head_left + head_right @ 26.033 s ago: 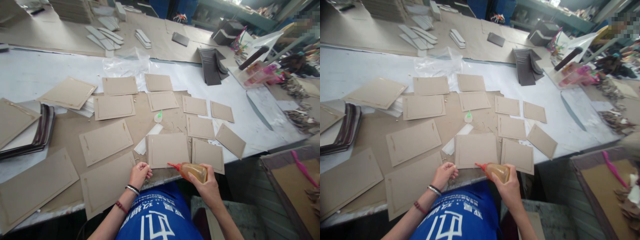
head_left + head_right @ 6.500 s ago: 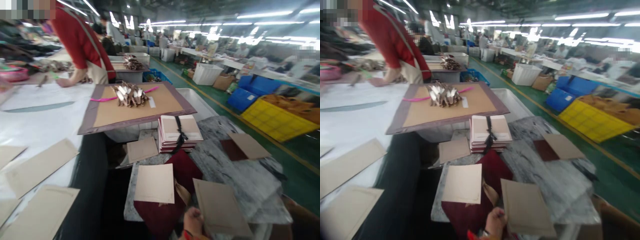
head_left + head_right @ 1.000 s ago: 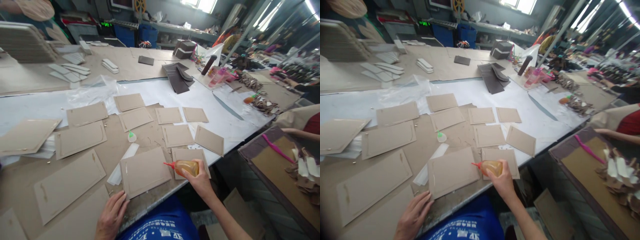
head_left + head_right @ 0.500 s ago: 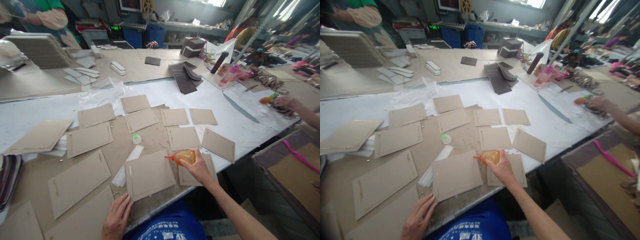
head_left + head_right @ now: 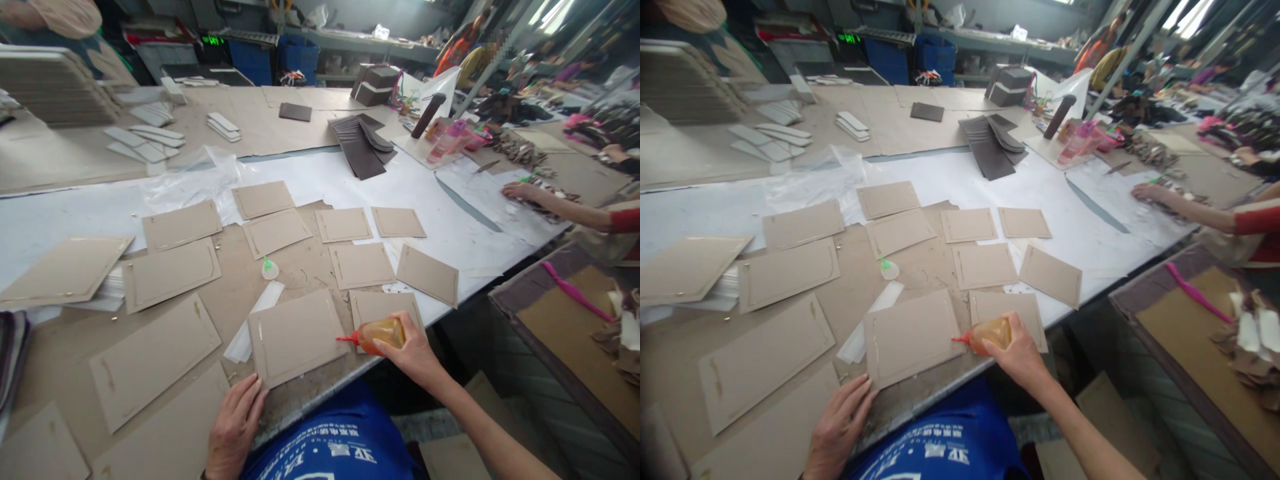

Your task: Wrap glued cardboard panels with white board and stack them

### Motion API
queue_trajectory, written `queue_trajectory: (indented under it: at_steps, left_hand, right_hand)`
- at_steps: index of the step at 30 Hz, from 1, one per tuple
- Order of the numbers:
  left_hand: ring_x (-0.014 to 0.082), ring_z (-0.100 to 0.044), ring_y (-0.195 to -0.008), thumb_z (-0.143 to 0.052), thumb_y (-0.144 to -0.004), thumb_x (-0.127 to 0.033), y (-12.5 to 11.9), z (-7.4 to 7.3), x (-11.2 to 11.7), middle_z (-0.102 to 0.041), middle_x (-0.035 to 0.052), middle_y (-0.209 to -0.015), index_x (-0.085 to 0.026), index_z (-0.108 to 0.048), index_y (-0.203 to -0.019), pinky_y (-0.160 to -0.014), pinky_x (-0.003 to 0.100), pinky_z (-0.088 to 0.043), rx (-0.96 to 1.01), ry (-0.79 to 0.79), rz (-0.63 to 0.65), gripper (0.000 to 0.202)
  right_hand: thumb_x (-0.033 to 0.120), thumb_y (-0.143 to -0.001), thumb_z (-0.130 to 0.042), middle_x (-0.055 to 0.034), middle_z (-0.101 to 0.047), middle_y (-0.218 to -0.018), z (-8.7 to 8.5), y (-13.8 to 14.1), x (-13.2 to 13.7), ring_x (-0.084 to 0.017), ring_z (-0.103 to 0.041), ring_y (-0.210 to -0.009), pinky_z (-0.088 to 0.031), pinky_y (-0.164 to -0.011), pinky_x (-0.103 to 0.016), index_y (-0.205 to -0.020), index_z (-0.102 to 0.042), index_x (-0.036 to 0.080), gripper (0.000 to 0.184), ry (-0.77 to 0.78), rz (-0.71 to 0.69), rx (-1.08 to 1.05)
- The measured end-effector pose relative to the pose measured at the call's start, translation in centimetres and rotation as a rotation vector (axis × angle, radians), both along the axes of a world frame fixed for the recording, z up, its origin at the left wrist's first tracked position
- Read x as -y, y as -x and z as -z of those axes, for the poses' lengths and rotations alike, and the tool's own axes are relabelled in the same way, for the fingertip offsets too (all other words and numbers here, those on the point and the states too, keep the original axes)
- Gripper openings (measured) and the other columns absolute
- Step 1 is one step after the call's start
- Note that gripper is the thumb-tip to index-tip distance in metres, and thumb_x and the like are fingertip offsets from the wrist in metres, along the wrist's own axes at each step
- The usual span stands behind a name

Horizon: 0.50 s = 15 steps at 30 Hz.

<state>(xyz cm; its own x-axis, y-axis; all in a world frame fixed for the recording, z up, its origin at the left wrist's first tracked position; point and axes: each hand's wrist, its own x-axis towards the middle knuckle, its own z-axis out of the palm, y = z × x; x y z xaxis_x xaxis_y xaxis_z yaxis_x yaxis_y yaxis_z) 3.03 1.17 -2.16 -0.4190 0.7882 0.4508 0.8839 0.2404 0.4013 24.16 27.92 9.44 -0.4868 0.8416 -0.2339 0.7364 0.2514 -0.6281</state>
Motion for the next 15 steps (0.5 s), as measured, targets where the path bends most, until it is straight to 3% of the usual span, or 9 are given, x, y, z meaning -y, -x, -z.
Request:
queue_trajectory:
  at_steps: [5,9,15]
  left_hand:
    - [0.0187,-0.058,-0.091,-0.051,-0.082,-0.025,0.1,0.3,0.1,-0.061,0.0088,-0.098,-0.017,-0.057,-0.101,-0.081,0.036,-0.051,0.012,0.013,0.007,0.021]
    - [0.0186,-0.058,-0.092,-0.051,-0.082,-0.025,0.0,0.3,0.2,-0.061,0.0088,-0.099,-0.017,-0.057,-0.101,-0.081,0.035,-0.051,0.003,0.024,0.004,0.021]
    - [0.0186,-0.058,-0.092,-0.052,-0.081,-0.024,-0.3,-0.1,0.0,-0.062,0.0091,-0.098,-0.015,-0.057,-0.100,-0.081,0.035,-0.050,-0.011,0.041,-0.013,0.022]
  right_hand:
    - [0.043,-0.065,-0.059,0.0016,-0.053,-0.079,-0.4,-0.5,0.3,-0.016,-0.056,-0.068,-0.047,-0.064,-0.030,-0.096,-0.039,0.023,0.042,0.031,-0.005,0.010]
    - [0.043,-0.064,-0.060,-0.0013,-0.054,-0.084,-0.2,2.1,-1.2,-0.017,-0.056,-0.075,-0.046,-0.068,-0.030,-0.096,-0.041,0.022,0.043,-0.073,0.039,-0.066]
    - [0.044,-0.063,-0.060,-0.0040,-0.053,-0.089,1.7,5.8,-3.9,-0.019,-0.054,-0.080,-0.045,-0.071,-0.033,-0.097,-0.041,0.021,0.045,-0.222,0.036,-0.164]
